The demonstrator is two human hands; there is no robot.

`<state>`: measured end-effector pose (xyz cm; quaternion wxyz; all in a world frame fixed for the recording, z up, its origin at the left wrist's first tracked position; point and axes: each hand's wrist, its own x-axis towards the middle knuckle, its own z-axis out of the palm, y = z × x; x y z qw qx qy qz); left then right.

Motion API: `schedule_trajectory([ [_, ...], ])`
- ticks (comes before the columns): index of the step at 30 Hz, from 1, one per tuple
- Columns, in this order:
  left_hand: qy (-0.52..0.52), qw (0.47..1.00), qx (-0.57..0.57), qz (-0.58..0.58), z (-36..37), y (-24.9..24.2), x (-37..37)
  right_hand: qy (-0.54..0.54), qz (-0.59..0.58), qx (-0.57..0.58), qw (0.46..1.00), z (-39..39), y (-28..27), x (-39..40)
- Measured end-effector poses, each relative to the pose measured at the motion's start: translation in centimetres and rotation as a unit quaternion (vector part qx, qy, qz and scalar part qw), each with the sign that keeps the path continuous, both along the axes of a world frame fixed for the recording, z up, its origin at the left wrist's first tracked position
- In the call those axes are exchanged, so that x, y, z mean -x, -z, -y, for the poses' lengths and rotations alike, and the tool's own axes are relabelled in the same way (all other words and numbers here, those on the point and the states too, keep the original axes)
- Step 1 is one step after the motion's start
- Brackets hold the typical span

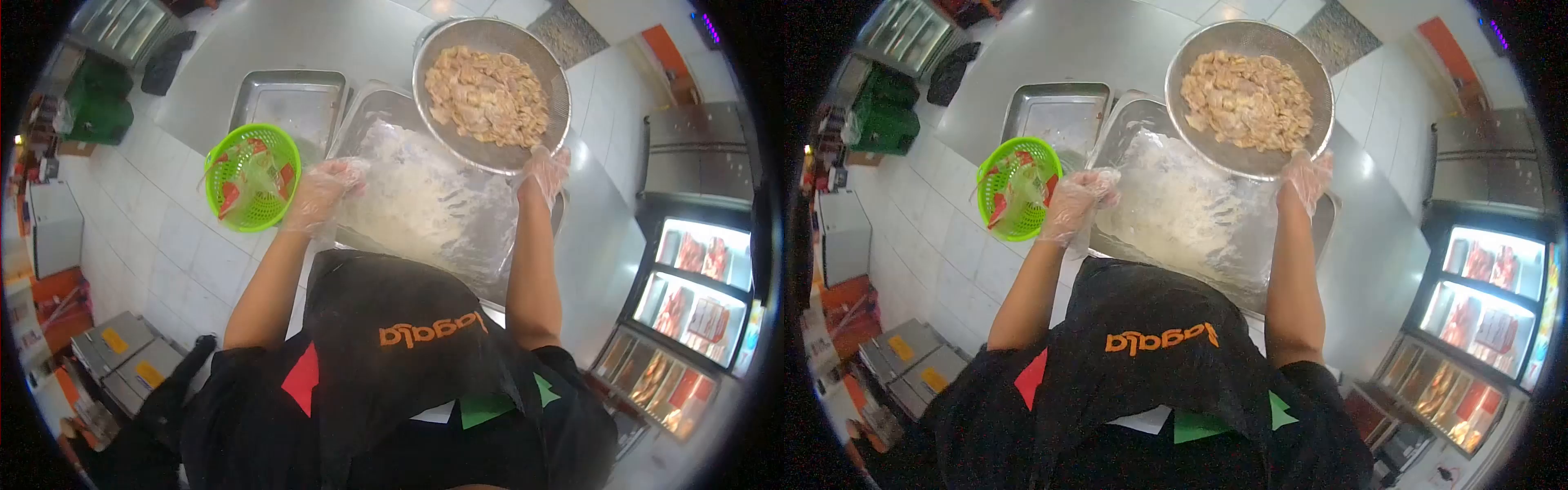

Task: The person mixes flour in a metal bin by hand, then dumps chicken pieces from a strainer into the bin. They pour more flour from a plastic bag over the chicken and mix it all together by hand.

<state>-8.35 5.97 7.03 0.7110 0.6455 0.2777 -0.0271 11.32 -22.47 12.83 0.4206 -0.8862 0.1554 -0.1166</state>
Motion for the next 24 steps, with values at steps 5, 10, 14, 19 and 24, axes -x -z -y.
schedule_trajectory([
  [5,-0.114,0.988,0.038,0.096,-1.3,1.1,5.4,-0.137,0.137,-0.085,0.977,1.1,-1.3,2.4],
  [10,-0.197,0.961,0.138,0.137,-2.0,3.7,7.1,-0.379,0.375,0.131,0.836,0.7,0.9,7.0],
  [14,-0.197,0.959,0.159,0.131,-1.8,2.8,8.8,-0.459,0.315,0.248,0.793,0.0,0.4,11.8],
  [19,-0.206,0.953,0.186,0.124,-2.1,3.0,10.9,-0.415,0.275,0.255,0.829,0.1,-2.3,14.8],
  [24,-0.253,0.937,0.189,0.151,-2.0,1.9,12.2,-0.426,0.436,0.187,0.771,1.7,-3.5,13.2],
])
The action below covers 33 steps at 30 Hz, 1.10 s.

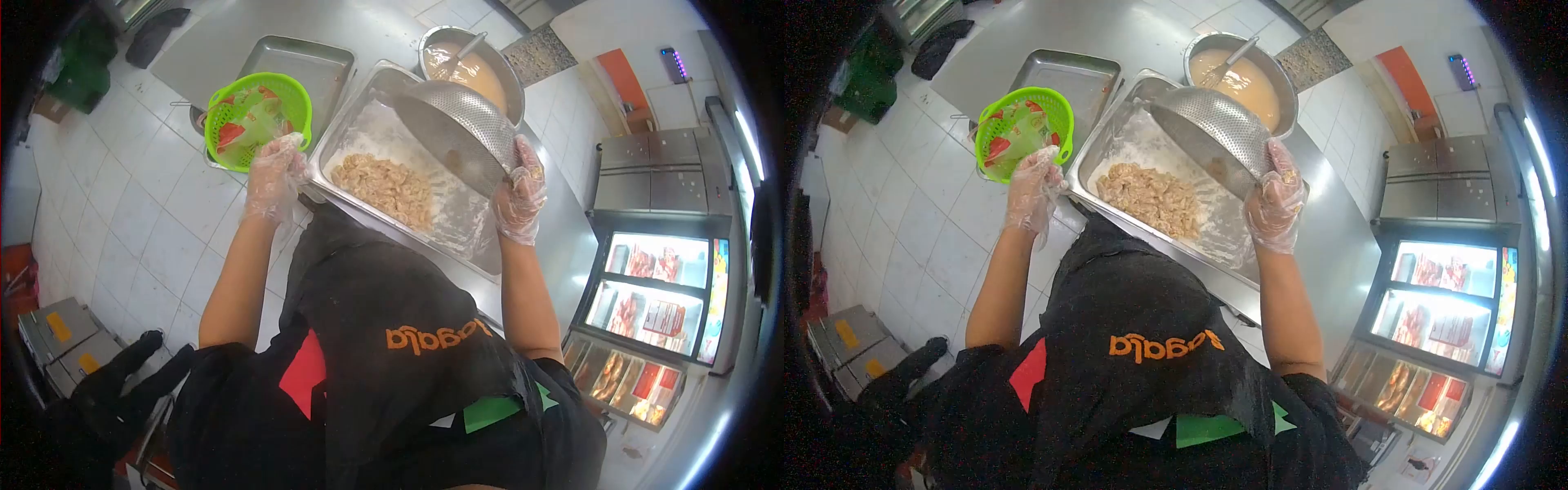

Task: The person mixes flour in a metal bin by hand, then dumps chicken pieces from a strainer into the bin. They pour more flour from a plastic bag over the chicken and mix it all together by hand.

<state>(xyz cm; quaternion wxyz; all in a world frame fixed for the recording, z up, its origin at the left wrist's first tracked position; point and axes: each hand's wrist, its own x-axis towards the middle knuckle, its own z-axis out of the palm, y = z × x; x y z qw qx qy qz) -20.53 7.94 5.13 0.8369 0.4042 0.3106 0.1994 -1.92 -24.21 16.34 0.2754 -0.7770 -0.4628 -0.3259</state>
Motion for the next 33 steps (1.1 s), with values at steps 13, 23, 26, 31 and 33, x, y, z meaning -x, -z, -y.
schedule_trajectory([
  [13,-0.255,0.963,-0.004,-0.085,8.1,-0.6,17.1,-0.147,-0.058,-0.042,0.987,1.6,1.5,-0.1],
  [23,-0.436,0.886,0.060,-0.146,19.5,0.8,32.0,-0.126,-0.177,-0.060,0.974,1.3,1.9,-1.2],
  [26,-0.477,0.863,0.084,-0.144,21.3,0.0,32.2,0.069,-0.164,-0.162,0.971,1.8,5.8,-10.0],
  [31,-0.461,0.876,0.052,-0.133,21.1,1.1,33.5,0.263,-0.429,-0.393,0.770,2.8,12.5,-24.9],
  [33,-0.467,0.868,0.060,-0.155,20.8,1.0,34.1,0.224,-0.535,-0.454,0.677,2.5,15.0,-29.3],
])
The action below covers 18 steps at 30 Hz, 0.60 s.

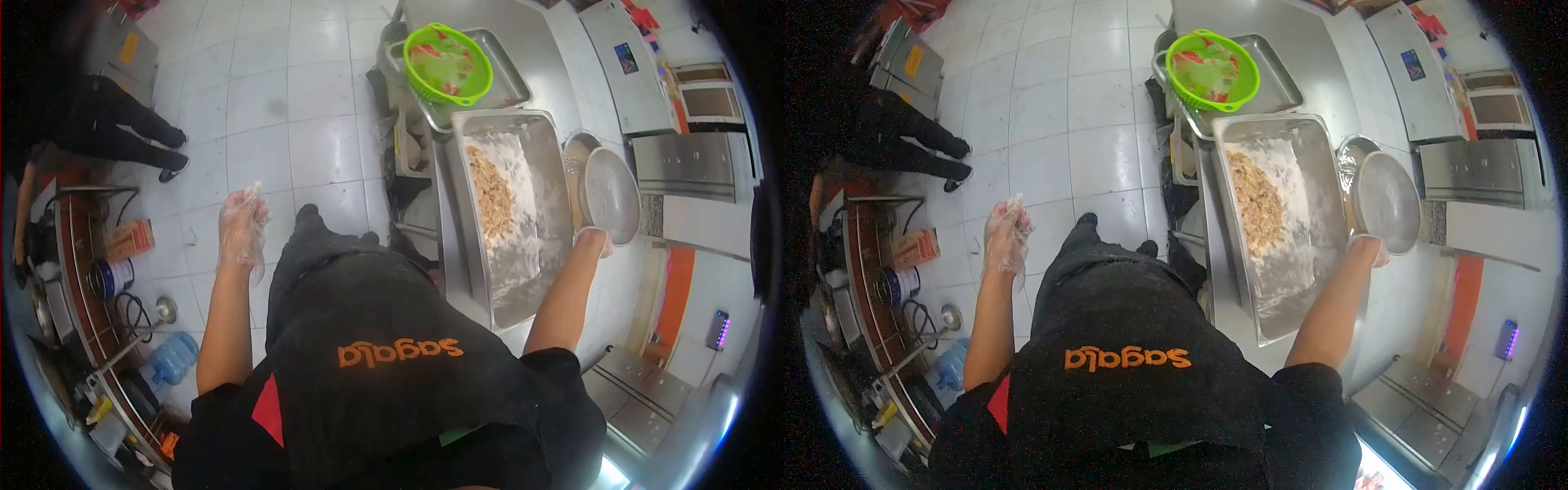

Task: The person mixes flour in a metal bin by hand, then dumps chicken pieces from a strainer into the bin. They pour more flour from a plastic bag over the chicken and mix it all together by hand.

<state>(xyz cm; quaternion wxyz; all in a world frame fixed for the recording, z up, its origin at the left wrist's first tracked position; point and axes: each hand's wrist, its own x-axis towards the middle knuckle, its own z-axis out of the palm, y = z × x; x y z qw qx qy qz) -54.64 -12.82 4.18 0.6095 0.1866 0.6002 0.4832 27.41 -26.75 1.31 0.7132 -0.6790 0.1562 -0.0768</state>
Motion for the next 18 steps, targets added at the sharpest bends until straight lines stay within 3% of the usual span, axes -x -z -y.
schedule_trajectory([
  [3,0.025,0.999,0.014,-0.022,-0.6,1.5,2.4,-0.072,-0.075,-0.106,0.989,-0.6,2.0,-3.5],
  [5,0.033,0.999,0.015,-0.018,-1.6,2.6,4.5,-0.132,-0.093,-0.109,0.981,-1.1,1.5,-2.9],
  [7,0.032,0.999,0.024,0.000,-3.1,3.1,6.4,-0.164,-0.092,-0.084,0.979,-1.5,-3.3,3.5],
  [10,0.024,0.999,0.021,0.032,-6.2,5.0,9.9,-0.125,-0.053,0.058,0.989,-3.6,-6.8,10.6],
  [13,0.029,0.998,0.039,0.036,-10.6,5.6,13.1,-0.183,-0.001,0.126,0.975,-9.2,-12.5,24.9],
  [14,0.038,0.998,0.043,0.036,-12.1,5.8,14.1,-0.273,-0.005,0.090,0.958,-10.7,-12.4,28.7],
  [15,0.048,0.997,0.048,0.036,-13.9,6.1,15.3,-0.360,-0.011,0.056,0.931,-12.2,-12.1,32.7],
  [16,0.057,0.996,0.054,0.035,-15.5,6.3,16.5,-0.464,0.003,0.195,0.864,-14.8,-12.9,39.0],
  [17,0.069,0.996,0.050,0.027,-17.2,6.6,17.6,-0.552,0.013,0.329,0.767,-17.2,-13.7,43.4],
  [18,0.082,0.995,0.047,0.019,-18.9,6.9,18.6,-0.661,0.131,0.470,0.571,-17.8,-10.3,43.1],
])
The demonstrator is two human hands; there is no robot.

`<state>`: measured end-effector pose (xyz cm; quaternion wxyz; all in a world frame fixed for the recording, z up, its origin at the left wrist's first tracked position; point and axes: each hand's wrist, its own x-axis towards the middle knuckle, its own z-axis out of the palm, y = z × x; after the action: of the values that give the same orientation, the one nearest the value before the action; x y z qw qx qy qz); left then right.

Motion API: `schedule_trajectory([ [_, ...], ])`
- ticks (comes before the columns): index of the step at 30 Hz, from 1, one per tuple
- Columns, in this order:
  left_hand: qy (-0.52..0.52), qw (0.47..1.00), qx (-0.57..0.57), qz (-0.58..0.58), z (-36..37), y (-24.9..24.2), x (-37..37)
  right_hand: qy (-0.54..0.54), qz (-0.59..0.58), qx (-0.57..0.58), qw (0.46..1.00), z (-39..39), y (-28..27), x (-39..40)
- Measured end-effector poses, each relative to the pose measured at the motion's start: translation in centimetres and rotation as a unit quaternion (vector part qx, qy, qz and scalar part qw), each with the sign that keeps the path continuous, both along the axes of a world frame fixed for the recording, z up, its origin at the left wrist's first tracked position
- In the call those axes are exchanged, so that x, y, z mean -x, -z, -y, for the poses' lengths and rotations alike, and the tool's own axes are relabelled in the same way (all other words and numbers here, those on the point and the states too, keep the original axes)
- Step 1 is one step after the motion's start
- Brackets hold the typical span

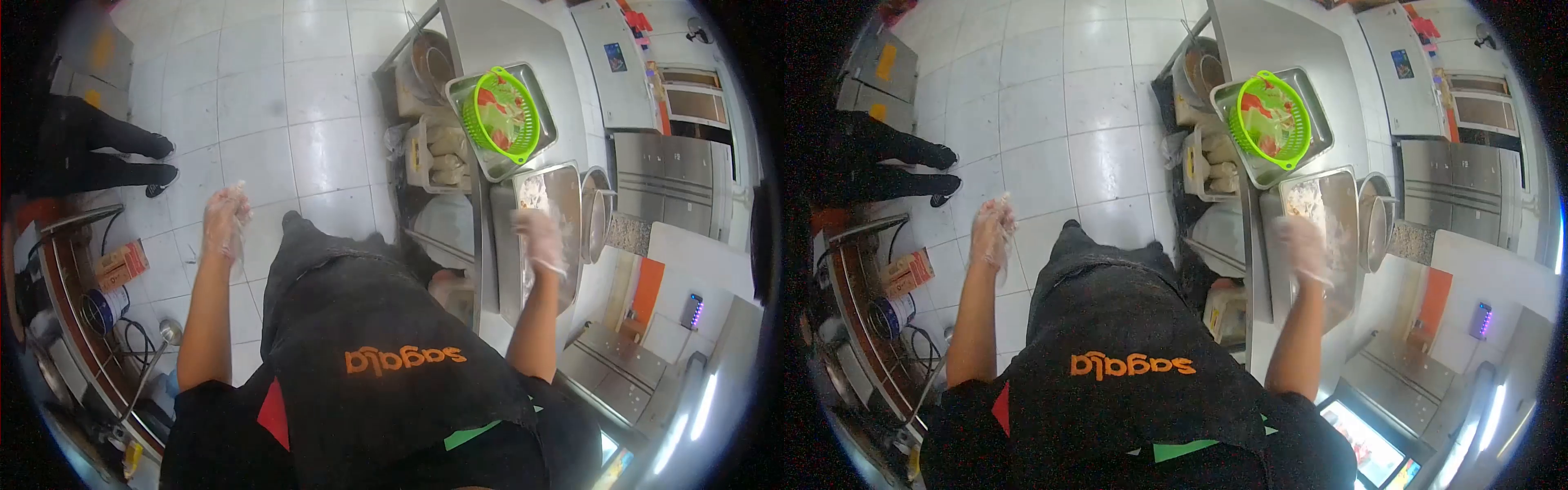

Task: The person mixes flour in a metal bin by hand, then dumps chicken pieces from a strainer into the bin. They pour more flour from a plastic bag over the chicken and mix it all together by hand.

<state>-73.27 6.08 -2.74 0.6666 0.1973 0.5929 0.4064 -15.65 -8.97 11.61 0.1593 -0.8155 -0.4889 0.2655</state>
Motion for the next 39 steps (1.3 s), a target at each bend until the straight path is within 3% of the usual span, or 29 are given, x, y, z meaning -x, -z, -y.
schedule_trajectory([
  [1,0.015,1.000,-0.005,-0.007,-1.5,0.1,0.8,-0.163,0.090,0.018,0.982,-1.7,1.1,2.3],
  [2,0.008,1.000,0.000,-0.014,-2.9,-0.2,1.5,-0.322,0.173,0.034,0.930,-3.7,2.7,5.6],
  [4,-0.006,1.000,0.007,-0.027,-5.7,0.0,2.3,-0.097,-0.050,0.204,0.973,-7.4,6.4,9.0],
  [6,-0.032,0.996,0.050,-0.059,-7.3,2.0,3.7,-0.097,-0.131,0.199,0.966,-7.4,18.8,4.6],
  [9,-0.044,0.996,0.046,-0.066,-6.1,4.7,5.8,-0.387,0.074,0.258,0.882,-11.9,26.2,2.7],
  [10,-0.034,0.997,0.024,-0.064,-4.4,6.0,6.6,-0.378,0.106,0.291,0.872,-12.8,30.2,1.0],
  [12,-0.167,0.975,0.135,-0.062,-1.8,8.0,7.0,-0.361,0.164,0.352,0.848,-13.9,39.7,-3.2],
  [14,-0.201,0.943,0.231,-0.129,0.7,8.3,6.4,-0.128,0.119,0.341,0.923,-15.7,46.3,-6.1],
  [16,-0.096,0.945,0.280,-0.137,6.7,11.9,11.4,0.179,0.174,0.375,0.893,-18.0,53.0,-8.0],
  [17,-0.139,0.933,0.322,-0.080,8.3,11.9,11.6,0.259,0.197,0.357,0.875,-19.0,55.0,-8.8],
  [18,-0.185,0.912,0.364,-0.028,9.8,11.8,11.6,0.280,0.213,0.353,0.867,-19.4,56.6,-9.8],
  [21,-0.236,0.839,0.472,-0.131,-0.2,7.2,0.6,0.224,0.224,0.371,0.873,-20.2,61.0,-12.1],
  [25,-0.158,0.881,0.439,-0.079,-6.6,7.2,-2.5,0.146,0.240,0.396,0.875,-23.2,66.6,-13.8],
  [28,-0.194,0.882,0.409,-0.134,-9.0,10.5,-4.3,0.094,0.259,0.406,0.871,-24.4,69.5,-14.6],
  [32,-0.113,0.889,0.412,-0.164,-10.1,13.2,-4.6,0.043,0.285,0.409,0.866,-25.1,70.5,-15.6],
  [33,-0.110,0.900,0.405,-0.121,-9.9,13.5,-4.0,0.029,0.293,0.408,0.864,-24.8,70.4,-15.8],
  [35,-0.078,0.903,0.397,-0.142,-9.1,12.9,-3.9,-0.007,0.309,0.408,0.859,-24.2,69.4,-16.1],
  [38,-0.053,0.920,0.370,-0.120,-9.4,10.5,-3.3,-0.142,0.329,0.445,0.821,-21.1,68.9,-18.1],
  [39,-0.032,0.922,0.360,-0.137,-8.9,9.7,-2.4,-0.119,0.333,0.405,0.843,-20.1,68.2,-17.8],
])
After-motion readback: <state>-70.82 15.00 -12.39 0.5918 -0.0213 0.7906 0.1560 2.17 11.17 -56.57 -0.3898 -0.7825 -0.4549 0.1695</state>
